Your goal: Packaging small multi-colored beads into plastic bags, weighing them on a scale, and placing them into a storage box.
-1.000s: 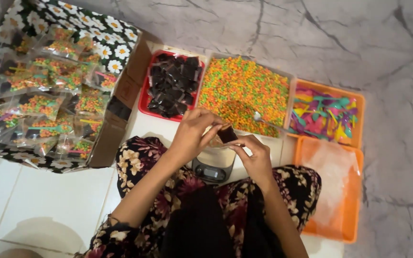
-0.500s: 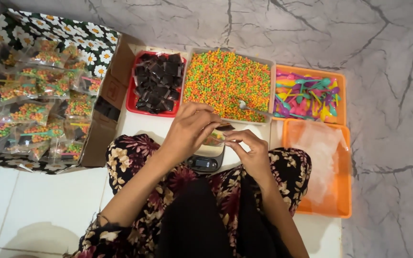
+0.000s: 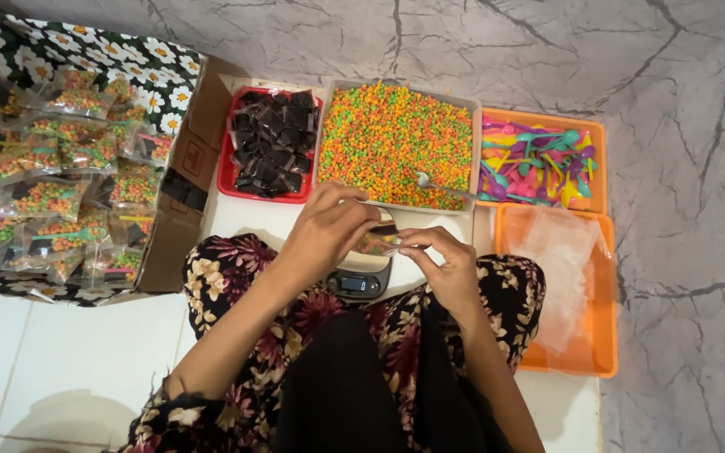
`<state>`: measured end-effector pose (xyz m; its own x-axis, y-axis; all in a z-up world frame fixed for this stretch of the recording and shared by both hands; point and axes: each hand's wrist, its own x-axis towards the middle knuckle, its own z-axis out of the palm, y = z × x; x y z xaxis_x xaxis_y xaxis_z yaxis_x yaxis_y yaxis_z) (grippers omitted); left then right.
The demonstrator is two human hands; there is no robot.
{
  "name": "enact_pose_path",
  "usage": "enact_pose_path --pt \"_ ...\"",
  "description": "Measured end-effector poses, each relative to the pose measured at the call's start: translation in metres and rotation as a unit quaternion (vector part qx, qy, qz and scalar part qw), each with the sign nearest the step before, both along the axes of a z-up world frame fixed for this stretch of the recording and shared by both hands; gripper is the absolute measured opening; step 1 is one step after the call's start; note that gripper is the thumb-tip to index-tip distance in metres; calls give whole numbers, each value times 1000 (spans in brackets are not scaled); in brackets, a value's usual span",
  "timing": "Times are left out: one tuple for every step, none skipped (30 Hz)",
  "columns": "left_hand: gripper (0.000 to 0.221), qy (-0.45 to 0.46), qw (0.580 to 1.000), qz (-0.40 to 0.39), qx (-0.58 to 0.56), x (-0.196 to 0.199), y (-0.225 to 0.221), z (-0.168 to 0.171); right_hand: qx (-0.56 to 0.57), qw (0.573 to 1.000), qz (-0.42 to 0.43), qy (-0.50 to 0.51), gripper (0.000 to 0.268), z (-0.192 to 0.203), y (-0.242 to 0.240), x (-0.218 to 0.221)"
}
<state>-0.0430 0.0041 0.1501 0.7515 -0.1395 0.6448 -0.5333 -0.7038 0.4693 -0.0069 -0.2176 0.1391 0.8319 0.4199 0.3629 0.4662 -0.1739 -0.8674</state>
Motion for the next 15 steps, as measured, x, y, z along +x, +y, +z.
enact_pose_path --pt "4 1 1000 0 0 -1 -2 -3 0 1000 0 1 11 0 1 0" --pt "4 12 1000 2 0 -2 -3 -5 -2 1000 -1 -7 11 -1 2 0" --pt "5 23 1000 4 -1 -3 -5 -7 -4 1000 -2 -15 11 -1 3 1" --pt "5 24 1000 4 -1 -4 -9 -9 -4 1000 -1 -14 11 4 6 0" --pt "4 26 1000 17 1 -5 -13 -10 -2 1000 5 -20 12 8 9 -1" --pt "4 28 999 30 2 -6 -18 -12 0 1000 10 -27 12 12 12 -1" --pt "4 30 999 30 1 -7 -18 -11 -1 1000 11 -25 12 10 12 -1" --pt "6 31 999 38 7 -8 -19 -10 -9 999 14 -33 12 8 12 0" --pt "8 32 998 47 13 -9 -19 -10 -17 999 18 -40 12 5 12 1" --pt "8 34 998 47 12 -8 -19 -11 -18 999 19 -38 12 3 12 1" --pt "9 37 996 59 51 -8 -18 -12 -23 998 15 -53 12 2 12 0" --pt "11 40 993 71 89 -8 -18 -13 -27 997 10 -68 12 1 12 0" --pt "11 41 993 71 88 -9 -18 -13 -28 997 11 -66 12 -2 12 -1" --pt "13 36 989 77 124 -8 -17 -13 -33 996 8 -79 11 -5 12 -1" --pt "14 30 983 83 159 -8 -17 -13 -38 995 6 -92 10 -7 12 -1"
